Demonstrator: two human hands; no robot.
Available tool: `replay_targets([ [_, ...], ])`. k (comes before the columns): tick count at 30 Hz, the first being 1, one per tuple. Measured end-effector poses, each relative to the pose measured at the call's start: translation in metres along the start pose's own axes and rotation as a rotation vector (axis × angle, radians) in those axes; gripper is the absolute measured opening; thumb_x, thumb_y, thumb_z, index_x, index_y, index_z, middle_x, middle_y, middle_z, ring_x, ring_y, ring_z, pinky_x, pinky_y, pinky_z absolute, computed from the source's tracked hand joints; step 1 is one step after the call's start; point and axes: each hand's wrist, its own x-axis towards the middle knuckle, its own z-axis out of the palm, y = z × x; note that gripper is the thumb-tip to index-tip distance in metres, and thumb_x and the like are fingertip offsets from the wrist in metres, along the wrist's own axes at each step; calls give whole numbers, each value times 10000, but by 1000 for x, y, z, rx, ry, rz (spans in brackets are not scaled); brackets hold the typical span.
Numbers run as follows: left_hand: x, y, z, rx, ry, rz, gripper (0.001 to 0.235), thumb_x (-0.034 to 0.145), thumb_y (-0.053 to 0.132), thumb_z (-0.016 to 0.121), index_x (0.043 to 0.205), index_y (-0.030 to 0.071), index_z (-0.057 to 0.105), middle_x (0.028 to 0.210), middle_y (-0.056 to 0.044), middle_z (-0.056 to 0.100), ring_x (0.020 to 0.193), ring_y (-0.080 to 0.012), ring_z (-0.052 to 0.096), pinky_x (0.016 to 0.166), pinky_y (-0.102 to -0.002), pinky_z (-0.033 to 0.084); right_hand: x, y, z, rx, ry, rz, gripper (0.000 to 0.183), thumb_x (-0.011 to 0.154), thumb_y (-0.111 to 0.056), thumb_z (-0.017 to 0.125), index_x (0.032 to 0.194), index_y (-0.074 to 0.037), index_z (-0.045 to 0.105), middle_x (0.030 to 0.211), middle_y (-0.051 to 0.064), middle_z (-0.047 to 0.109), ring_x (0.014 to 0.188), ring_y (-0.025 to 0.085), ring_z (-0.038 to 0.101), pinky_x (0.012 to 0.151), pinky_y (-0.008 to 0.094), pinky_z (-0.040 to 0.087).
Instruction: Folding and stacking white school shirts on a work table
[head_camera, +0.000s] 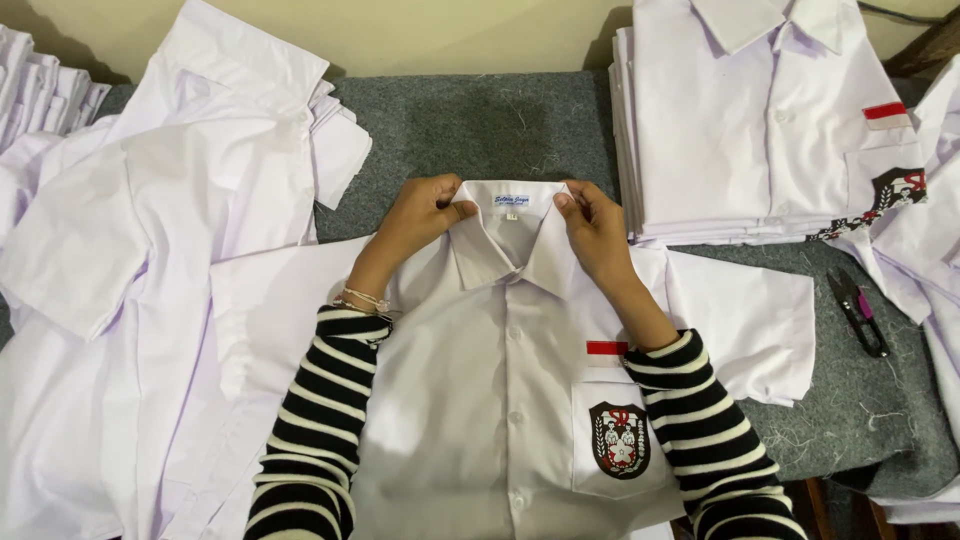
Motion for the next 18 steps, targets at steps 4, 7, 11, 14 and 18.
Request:
replay_targets([
  [4,-4,11,-1,-1,10,17,272,924,320,798,823,102,670,605,34,604,621,-77,521,591,-254,453,0,-14,3,28,25,6,152,1011,-100,685,1144,-61,747,832,63,720,773,113,585,712,289,513],
  [7,-11,29,-4,-97,-37,2,274,955,346,748,1032,83,736,899,-98,780,878,-155,694,801,-357,558,-2,-19,2,81,39,8,169,1005,-82,689,1160,-38,741,858,73,731,787,109,597,734,273,521],
  [11,-11,41,-2,-128,33,11,282,969,310,732,1119,71,752,958,-119,785,929,-191,721,850,-367,573,-4,-24,3,85,18,6,183,1002,-89,702,1175,-39,740,893,84,749,813,102,607,753,274,533],
  [14,-9,39,1,-102,85,7,254,939,282,781,1075,69,764,908,-109,787,871,-164,732,791,-333,584,-4,-13,4,86,5,9,191,1024,-121,686,1185,-34,741,908,98,759,818,109,611,750,291,539],
  [18,-10,46,2,-53,114,26,157,929,235,783,991,92,786,808,-100,780,789,-162,739,714,-310,583,2,2,5,103,47,15,104,998,-132,729,1048,-49,765,673,18,676,620,56,526,572,192,443],
])
